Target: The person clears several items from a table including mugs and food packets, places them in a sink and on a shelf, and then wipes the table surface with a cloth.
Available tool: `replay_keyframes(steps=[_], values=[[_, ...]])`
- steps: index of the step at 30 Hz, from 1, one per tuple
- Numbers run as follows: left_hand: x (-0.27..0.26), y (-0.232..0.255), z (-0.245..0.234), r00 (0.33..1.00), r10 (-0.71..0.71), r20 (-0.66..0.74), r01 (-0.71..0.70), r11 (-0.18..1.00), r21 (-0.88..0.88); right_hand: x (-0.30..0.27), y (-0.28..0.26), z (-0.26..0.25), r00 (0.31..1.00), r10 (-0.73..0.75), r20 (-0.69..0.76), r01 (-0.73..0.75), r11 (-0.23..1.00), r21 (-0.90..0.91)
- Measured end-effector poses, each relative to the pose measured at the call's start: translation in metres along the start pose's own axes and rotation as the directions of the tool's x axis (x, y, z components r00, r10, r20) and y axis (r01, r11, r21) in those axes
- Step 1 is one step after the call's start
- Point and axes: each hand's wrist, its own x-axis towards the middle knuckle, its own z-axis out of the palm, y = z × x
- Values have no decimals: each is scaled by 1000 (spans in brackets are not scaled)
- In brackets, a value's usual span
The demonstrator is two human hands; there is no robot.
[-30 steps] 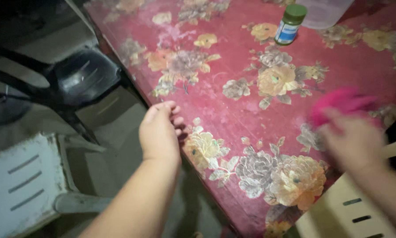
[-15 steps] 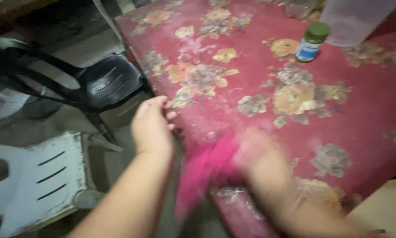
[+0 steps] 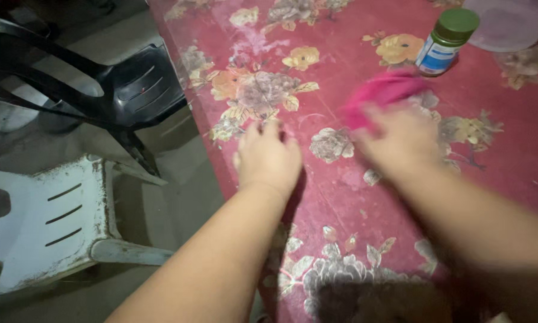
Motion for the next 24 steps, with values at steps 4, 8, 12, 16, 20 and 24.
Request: replay_keyframes(steps=[4, 8, 12, 16, 20, 24], values=[[15, -14, 0, 956, -220, -194, 187, 967, -174, -27, -105, 3, 969, -228, -92, 246, 918, 311], [28, -41, -13, 948, -127, -292, 88, 986, -141, -54, -138, 3, 857, -463, -225, 490, 601, 631], [42, -58, -30, 931, -36, -364, -73, 957, -282, -27, -54, 0, 959, -105, -264, 277, 545, 791], [38, -51, -37, 953, -270, -138, 116, 745, -657, 17, 65, -46, 880, 233, -414, 56, 814, 578], [30, -58, -36, 939, -168, -301, 39, 919, -392, 0, 33, -19, 969, 89, -229, -125, 981, -149], [44, -76, -44, 959, -111, -262, -14, 901, -434, -32, -92, 15, 989, -59, -137, 96, 955, 281]])
